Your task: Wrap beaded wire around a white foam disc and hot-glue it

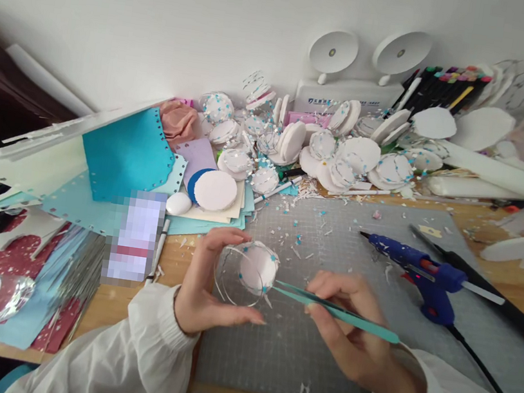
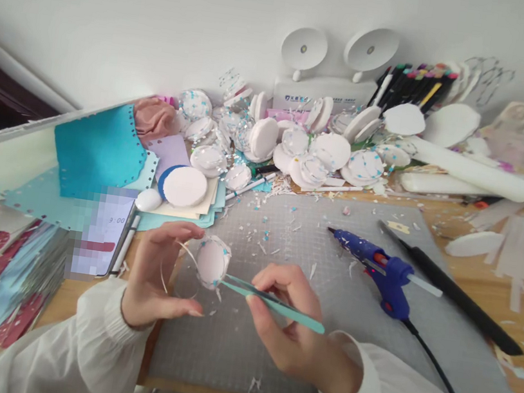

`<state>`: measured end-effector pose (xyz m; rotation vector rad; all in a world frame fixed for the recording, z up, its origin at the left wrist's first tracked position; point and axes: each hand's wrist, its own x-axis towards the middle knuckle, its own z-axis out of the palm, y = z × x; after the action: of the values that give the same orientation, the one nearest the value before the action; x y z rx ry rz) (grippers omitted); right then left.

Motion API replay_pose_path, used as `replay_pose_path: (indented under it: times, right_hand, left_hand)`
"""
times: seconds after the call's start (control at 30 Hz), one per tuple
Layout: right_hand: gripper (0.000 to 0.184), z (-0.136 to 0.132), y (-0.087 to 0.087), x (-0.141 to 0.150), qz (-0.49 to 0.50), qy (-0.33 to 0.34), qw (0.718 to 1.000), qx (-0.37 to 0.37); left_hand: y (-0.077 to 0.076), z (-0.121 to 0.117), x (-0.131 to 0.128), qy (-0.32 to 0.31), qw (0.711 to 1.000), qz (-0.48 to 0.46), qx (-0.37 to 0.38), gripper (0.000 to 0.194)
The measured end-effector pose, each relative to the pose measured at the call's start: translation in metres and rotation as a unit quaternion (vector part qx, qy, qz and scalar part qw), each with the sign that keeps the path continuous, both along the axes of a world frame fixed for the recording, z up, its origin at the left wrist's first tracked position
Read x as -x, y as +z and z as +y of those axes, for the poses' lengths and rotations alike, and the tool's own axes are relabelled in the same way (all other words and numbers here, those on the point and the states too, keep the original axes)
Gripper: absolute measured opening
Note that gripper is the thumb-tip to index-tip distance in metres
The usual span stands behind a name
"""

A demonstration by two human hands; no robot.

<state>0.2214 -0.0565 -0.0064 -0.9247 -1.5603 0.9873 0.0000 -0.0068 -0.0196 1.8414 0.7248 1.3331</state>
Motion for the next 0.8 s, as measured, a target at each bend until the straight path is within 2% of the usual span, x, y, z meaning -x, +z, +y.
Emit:
replay_pose_path:
  times: [0.2,0.33,0.47,0.63,0.8]
  right_hand:
    - [0.011,0.0005,-0.0005,0.0047,0.020,-0.023,0.998,0.063]
    - [0.006,0.0044,-0.0053,0.0053,0.115,-0.007,0.981,0.159]
    - [0.007,0.0083,-0.0094,0.0041,0.219,0.022,0.951,0.217]
    - [0.006,0.0088,-0.0070,0.0035,0.254,0.033,0.938,0.235]
    - [0.004,0.0063,-0.0058,0.0006,0.233,0.020,0.949,0.210]
  left_hand:
    - [-0.0021,-0.0042,-0.0053,-0.052,0.998,-0.009,0.041,0.085]
    - [0.0003,-0.0037,-0.0066,-0.087,0.992,-0.027,0.087,0.083]
    - [0.0015,-0.0040,-0.0069,-0.084,0.991,-0.003,0.108,0.086]
    - [0.0031,-0.0055,-0.0080,-0.076,0.992,0.016,0.104,0.082]
    - [0.0048,-0.0084,-0.0074,-0.051,0.995,0.020,0.086,0.083]
